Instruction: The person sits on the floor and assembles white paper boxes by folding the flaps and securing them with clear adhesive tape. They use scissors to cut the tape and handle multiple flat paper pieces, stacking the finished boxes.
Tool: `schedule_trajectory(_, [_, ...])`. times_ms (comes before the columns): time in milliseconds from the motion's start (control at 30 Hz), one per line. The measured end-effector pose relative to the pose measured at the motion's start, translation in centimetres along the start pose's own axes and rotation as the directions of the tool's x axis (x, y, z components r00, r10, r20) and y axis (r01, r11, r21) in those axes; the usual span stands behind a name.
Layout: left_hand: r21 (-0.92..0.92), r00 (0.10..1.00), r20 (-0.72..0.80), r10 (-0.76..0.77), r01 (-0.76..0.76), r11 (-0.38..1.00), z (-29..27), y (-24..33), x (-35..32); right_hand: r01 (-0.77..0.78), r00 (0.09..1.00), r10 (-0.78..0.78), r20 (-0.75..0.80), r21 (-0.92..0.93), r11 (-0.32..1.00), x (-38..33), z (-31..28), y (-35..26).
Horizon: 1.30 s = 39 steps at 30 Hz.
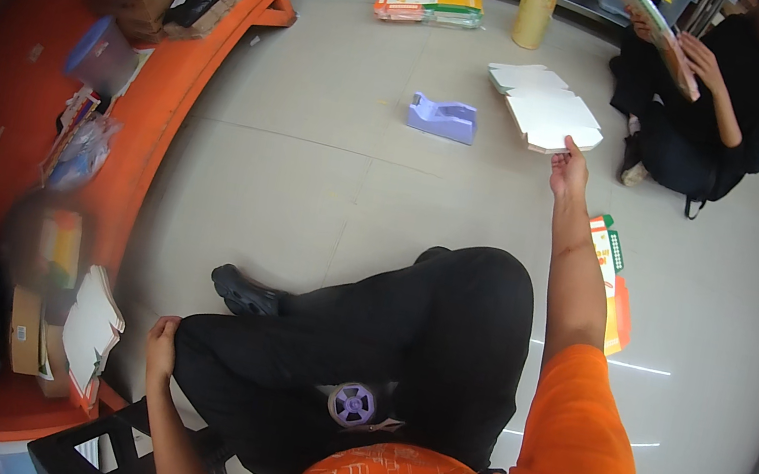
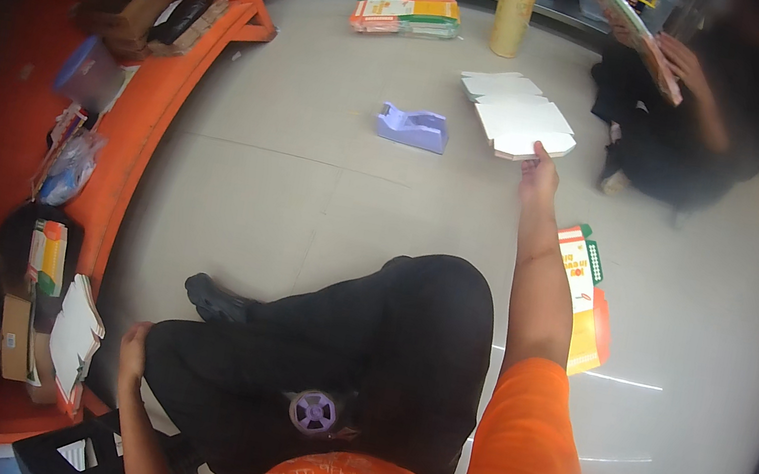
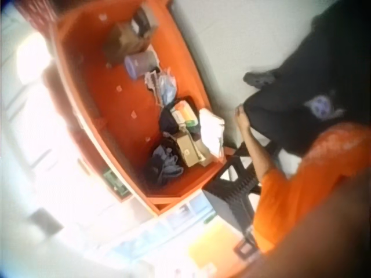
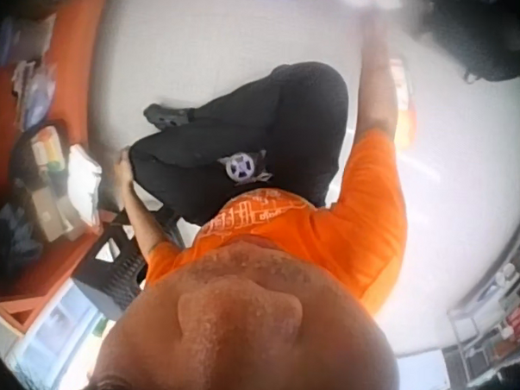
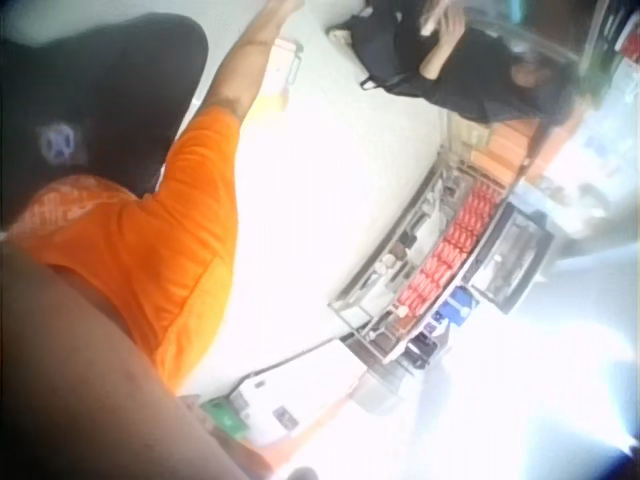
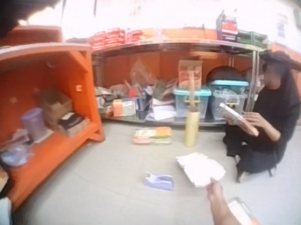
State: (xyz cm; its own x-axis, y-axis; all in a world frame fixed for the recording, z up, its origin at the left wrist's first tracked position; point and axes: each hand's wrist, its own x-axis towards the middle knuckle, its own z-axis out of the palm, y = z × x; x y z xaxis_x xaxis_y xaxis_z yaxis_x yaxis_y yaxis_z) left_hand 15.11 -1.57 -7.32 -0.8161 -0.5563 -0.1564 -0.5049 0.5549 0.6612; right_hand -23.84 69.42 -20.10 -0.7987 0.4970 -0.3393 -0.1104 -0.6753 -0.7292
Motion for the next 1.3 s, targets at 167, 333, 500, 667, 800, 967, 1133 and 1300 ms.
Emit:
schedule_trajectory(167, [0.209,0.982,0.149,-0.117,0.084,0.974,-0.1,4.7,-0.3,-0.036,0.997,0.036,-0.062,-0.011,0.999,3.7,-0.1,2.3])
schedule_trajectory(333, [0.241,0.952,0.275,-0.132,0.065,0.968,-0.4,4.4,1.2,-0.111,0.985,0.095,-0.145,-0.104,0.988,7.3,-1.8,4.1])
schedule_trajectory(500, [0.295,0.927,0.340,-0.159,0.055,0.954,-0.3,4.6,1.9,-0.221,0.941,0.160,-0.297,-0.184,0.958,8.8,-2.7,5.6])
schedule_trajectory(667, [0.380,0.897,0.370,-0.244,0.093,0.920,-1.3,7.1,1.0,-0.190,0.926,0.130,-0.356,-0.139,0.972,7.0,-1.6,7.5])
schedule_trajectory(800, [0.258,0.889,0.445,-0.111,-0.009,0.966,1.3,7.3,3.1,-0.105,0.918,0.009,-0.397,-0.221,0.970,9.6,-4.3,1.6])
schedule_trajectory(967, [-0.276,0.933,0.359,-0.018,0.124,0.953,-3.0,-0.4,0.5,-0.031,0.868,0.358,0.346,-0.681,0.732,-8.8,1.0,-0.7])
schedule_trajectory(1133, [-0.793,0.952,0.135,-0.274,0.270,0.546,0.2,-7.1,-2.0,0.609,0.611,0.529,0.589,-0.776,0.162,-26.0,4.2,-7.0])
schedule_trajectory(1300, [-0.799,0.908,0.275,-0.317,0.399,0.451,0.8,-5.5,-2.7,0.742,0.664,0.408,0.626,-0.620,-0.256,-32.7,4.1,-5.4])
